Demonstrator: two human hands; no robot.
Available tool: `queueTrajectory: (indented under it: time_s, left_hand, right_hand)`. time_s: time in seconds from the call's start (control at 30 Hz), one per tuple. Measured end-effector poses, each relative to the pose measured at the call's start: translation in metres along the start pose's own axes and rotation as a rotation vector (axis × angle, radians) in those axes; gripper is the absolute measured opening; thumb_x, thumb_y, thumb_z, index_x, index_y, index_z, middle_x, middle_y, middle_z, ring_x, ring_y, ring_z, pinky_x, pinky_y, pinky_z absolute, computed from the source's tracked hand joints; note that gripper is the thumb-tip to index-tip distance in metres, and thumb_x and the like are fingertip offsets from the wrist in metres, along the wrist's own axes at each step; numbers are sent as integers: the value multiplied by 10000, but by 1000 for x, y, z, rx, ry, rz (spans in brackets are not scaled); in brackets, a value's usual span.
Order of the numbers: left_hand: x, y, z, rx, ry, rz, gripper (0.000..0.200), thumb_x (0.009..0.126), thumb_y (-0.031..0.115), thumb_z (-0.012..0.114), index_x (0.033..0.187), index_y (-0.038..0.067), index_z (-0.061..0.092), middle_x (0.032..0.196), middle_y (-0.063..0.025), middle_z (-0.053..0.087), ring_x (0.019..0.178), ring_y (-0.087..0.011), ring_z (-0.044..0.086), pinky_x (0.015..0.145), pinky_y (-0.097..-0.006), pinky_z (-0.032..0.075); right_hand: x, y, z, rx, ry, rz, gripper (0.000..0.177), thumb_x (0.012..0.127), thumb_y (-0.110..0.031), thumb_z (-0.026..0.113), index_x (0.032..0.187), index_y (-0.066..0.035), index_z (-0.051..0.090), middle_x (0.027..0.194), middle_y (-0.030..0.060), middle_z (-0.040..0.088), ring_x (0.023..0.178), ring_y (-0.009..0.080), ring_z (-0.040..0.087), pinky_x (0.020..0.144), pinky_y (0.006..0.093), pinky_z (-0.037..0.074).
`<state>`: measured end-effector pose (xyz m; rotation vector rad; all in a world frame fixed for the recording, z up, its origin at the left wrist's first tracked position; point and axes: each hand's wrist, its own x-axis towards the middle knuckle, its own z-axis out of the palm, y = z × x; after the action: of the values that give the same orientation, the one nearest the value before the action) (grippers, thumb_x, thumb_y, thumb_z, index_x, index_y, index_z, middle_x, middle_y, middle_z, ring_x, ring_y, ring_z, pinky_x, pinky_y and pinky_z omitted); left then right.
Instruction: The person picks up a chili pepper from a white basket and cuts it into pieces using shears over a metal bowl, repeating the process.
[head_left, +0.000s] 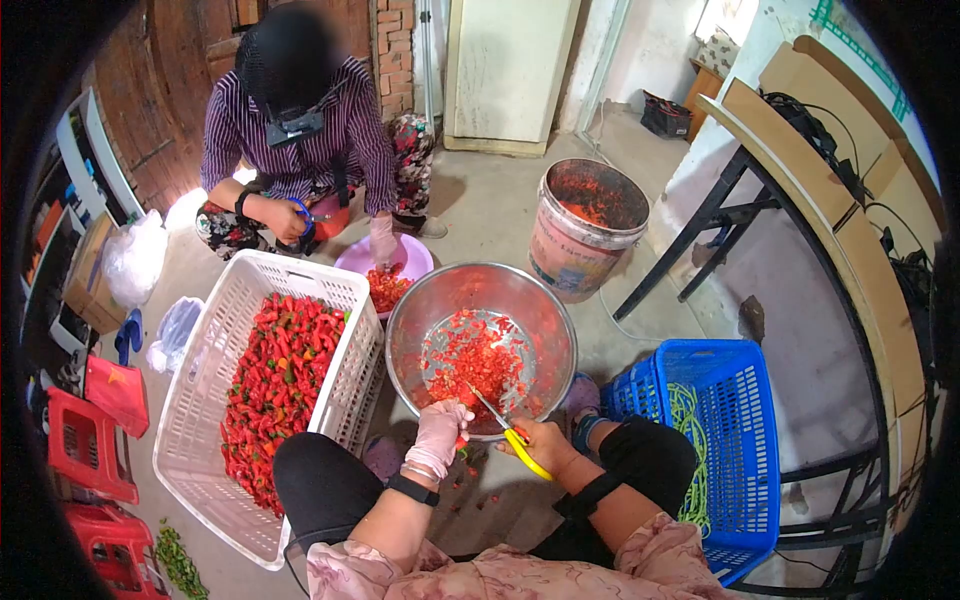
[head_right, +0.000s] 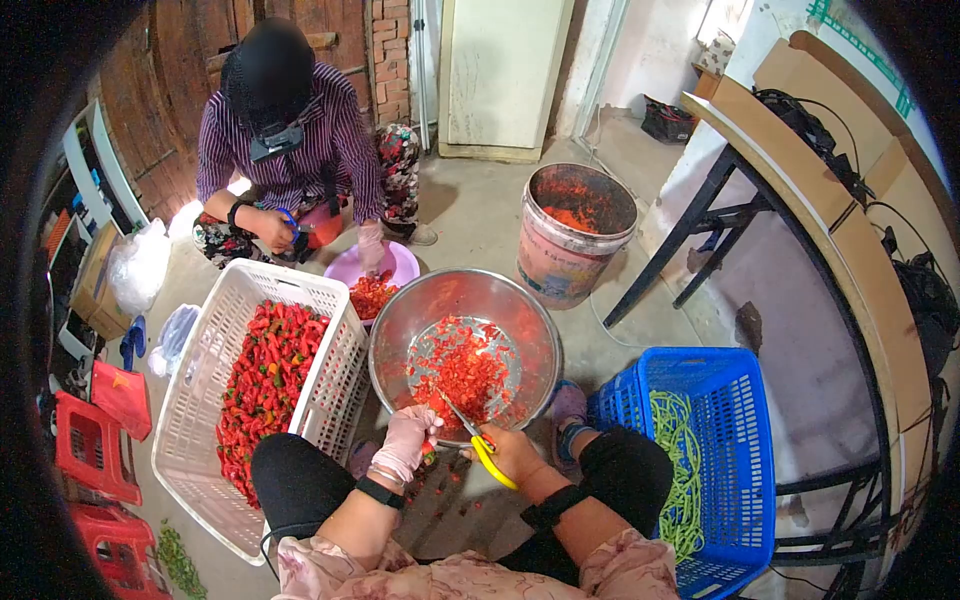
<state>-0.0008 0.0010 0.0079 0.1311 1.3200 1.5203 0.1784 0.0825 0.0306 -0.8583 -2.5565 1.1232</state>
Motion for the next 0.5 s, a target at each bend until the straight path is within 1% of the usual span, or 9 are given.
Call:
queueTrajectory:
  time_s: [0.07,0.1,0.17,0.2,0.3,0.37,0.4,0.47,0.5]
  left_hand:
    - [-2,0,2,45,51,40,199,874,67,486,683,25,522,599,-49,533,439,-114,444,377,-240,383]
    - [-4,1,2,45,51,39,199,874,67,486,683,25,522,599,-49,533,439,-114,444,377,-240,383]
    - [-8,6,3,165,68,98,205,877,84,482,682,35,520,582,-41,521,413,-109,430,362,-243,376]
    - [-7,4,2,166,67,97,205,877,84,482,682,35,520,582,-41,521,413,-109,430,362,-243,376]
    - [-3,2,0,209,77,120,223,883,103,477,672,43,517,585,-33,521,409,-102,428,356,-242,371]
    - [-5,4,0,308,103,133,211,885,118,475,701,34,535,597,-27,530,421,-105,450,358,-244,378]
    - [-6,5,1,308,103,133,211,885,118,475,701,34,535,597,-27,530,421,-105,450,358,-244,378]
    - [-14,11,9,453,154,140,175,877,117,485,759,14,563,609,-43,553,454,-127,498,392,-270,408]
    - [-9,5,5,454,153,139,175,877,117,485,759,14,563,609,-43,553,454,-127,498,392,-270,408]
  right_hand:
    - [1,3,0,40,-7,-12,426,739,-329,705,986,-11,565,764,143,603,692,242,608,637,305,475]
    - [1,5,1,40,-7,-11,426,739,-329,705,986,-11,565,764,143,603,692,242,608,637,305,475]
    - [1,8,3,233,-52,111,410,755,-341,692,971,-13,574,763,112,602,700,196,589,658,281,464]
    - [0,8,2,233,-50,113,410,755,-341,692,971,-13,574,763,112,602,700,196,589,658,281,464]
    - [1,5,-1,356,-109,175,436,778,-352,668,1027,-15,548,780,92,594,715,170,563,681,284,455]
    - [-2,6,1,161,-33,77,451,786,-338,655,1066,-16,508,791,114,592,715,218,576,674,317,458]
    - [-2,8,3,161,-33,77,451,786,-338,655,1066,-16,508,791,114,592,715,218,576,674,317,458]
    - [-2,8,6,-42,26,-63,463,779,-338,654,1075,-25,482,806,153,591,726,280,592,660,350,459]
    - [-2,7,6,-42,27,-61,463,779,-338,654,1075,-25,482,806,153,591,726,280,592,660,350,459]
